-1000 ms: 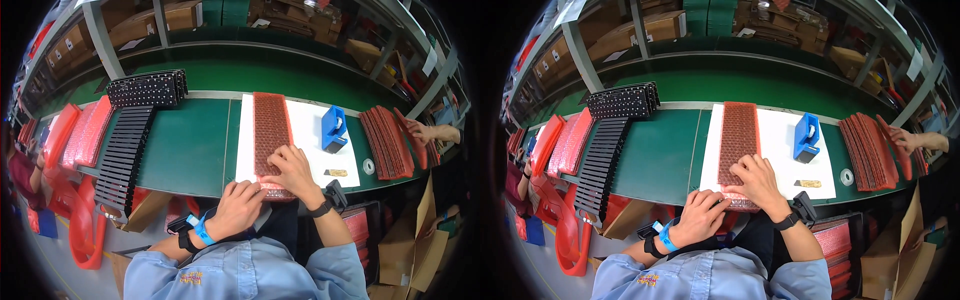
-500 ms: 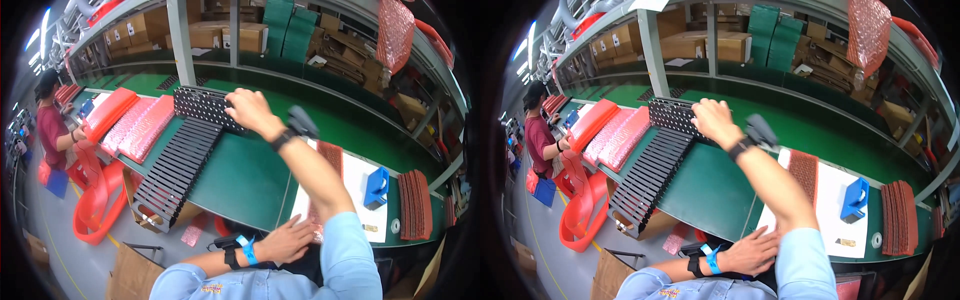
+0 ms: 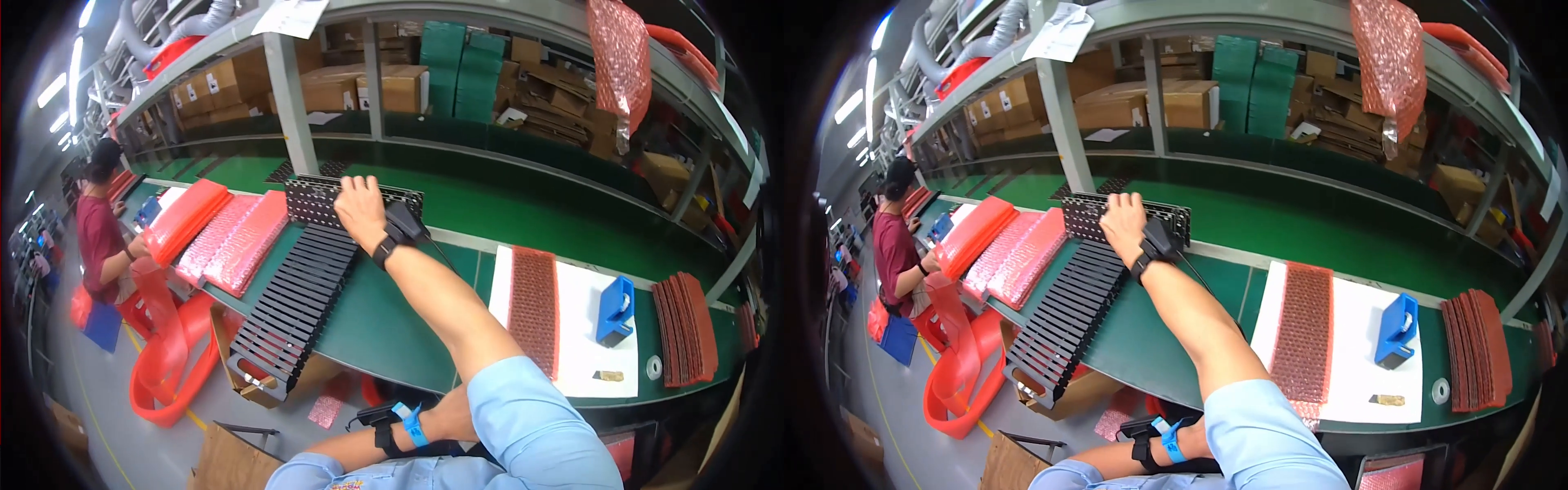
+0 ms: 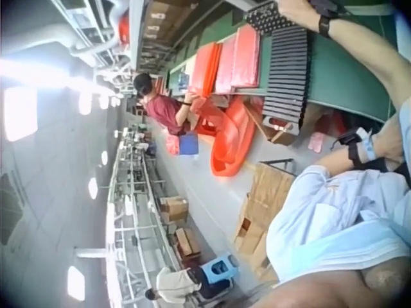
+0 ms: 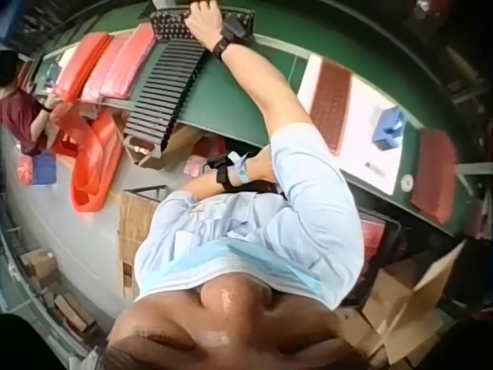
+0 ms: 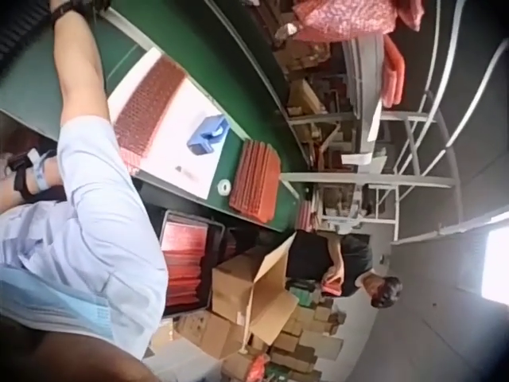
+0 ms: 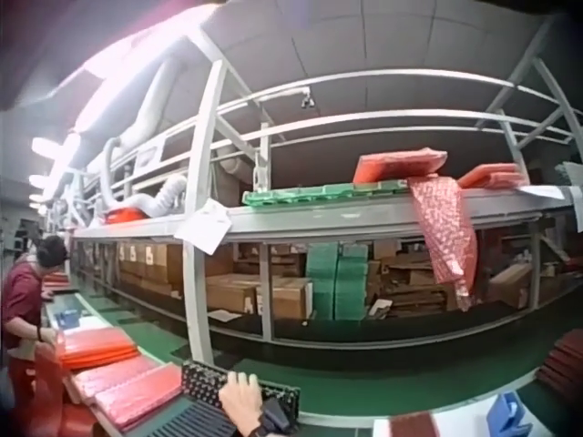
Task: Wrapping electronic components in bubble wrap and securing them with tape on a production line.
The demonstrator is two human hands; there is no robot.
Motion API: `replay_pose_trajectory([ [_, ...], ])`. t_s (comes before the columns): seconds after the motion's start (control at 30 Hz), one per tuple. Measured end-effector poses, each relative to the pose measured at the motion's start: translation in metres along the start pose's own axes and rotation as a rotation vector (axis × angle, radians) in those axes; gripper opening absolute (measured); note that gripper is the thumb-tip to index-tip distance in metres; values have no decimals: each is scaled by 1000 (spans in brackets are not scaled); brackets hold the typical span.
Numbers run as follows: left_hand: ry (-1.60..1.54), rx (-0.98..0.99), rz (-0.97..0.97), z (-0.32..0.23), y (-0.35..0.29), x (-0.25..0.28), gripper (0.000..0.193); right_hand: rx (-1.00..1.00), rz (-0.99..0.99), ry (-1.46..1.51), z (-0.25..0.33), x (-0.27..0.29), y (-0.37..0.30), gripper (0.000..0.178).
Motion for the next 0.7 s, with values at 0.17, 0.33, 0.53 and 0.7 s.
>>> replay_pose_trajectory([
  [0.17,148,9,55,1,0,-10,47,13,-110,-127,3,13,-14,11],
  [0.33,190,-8,62,-1,-3,-12,48,19,-174,-123,10,19,-18,11],
  [0.53,-25,13,-33,-15,11,6,49,-25,124,355,-39,15,16,8],
  [0.7,409,27,62,2,23,-12,49,13,164,432,-94,82,-8,8],
])
Point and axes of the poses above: each hand's wrist, its own y-axis towards the middle knuckle, its own x-axis out of the back of the hand, z = x × y, the point moved 7 cm from there along y, towards the middle knuckle, and after that the axes turned 11 degrees about z, right-handed, at the moved point
